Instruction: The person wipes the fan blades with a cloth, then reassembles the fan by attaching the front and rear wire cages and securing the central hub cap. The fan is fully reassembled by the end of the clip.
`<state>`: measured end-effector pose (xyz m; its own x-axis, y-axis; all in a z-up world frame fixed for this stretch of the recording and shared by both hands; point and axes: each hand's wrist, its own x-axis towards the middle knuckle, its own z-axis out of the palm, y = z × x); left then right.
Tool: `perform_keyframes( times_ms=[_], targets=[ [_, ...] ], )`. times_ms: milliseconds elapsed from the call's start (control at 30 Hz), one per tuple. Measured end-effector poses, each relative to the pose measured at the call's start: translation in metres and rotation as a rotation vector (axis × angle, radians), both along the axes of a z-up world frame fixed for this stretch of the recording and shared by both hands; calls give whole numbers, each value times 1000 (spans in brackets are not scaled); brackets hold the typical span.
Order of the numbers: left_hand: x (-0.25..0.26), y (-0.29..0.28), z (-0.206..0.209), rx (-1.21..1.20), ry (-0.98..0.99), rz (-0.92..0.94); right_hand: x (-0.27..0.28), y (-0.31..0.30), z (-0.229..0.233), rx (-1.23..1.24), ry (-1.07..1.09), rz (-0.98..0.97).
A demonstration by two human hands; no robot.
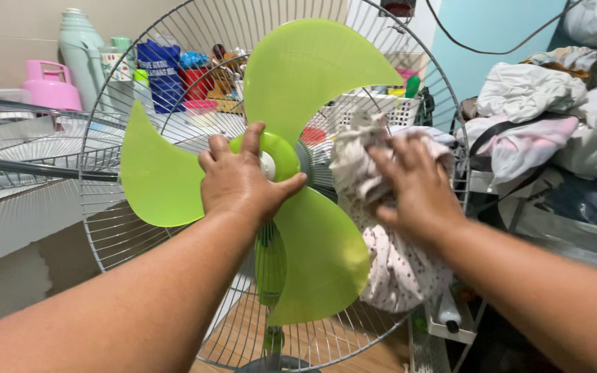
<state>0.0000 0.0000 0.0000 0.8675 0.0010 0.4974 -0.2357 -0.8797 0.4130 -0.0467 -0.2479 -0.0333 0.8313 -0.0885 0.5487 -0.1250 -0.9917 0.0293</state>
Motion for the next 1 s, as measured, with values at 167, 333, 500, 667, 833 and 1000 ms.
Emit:
perform_keyframes(
  times_ms=[167, 333, 500, 667, 833, 1000],
  targets=[
    [-4, -7, -1, 37, -56, -29, -11, -8, -36, -181, -5, -62],
    [-5, -17, 1, 72, -61, -51, 12, -46, 11, -60, -297, 65],
    [-5, -10, 1, 55, -31, -17, 12, -43, 39, -212, -434, 87],
    [0, -2, 1, -50, -34, 6, -22, 11, -40, -163, -20, 102],
    [-6, -10, -1, -23, -32, -4, -20, -7, -39, -263, -25, 166],
    [-8, -9, 0, 51, -42, -43, 4, -50, 24, -191, -448, 100]
  ],
)
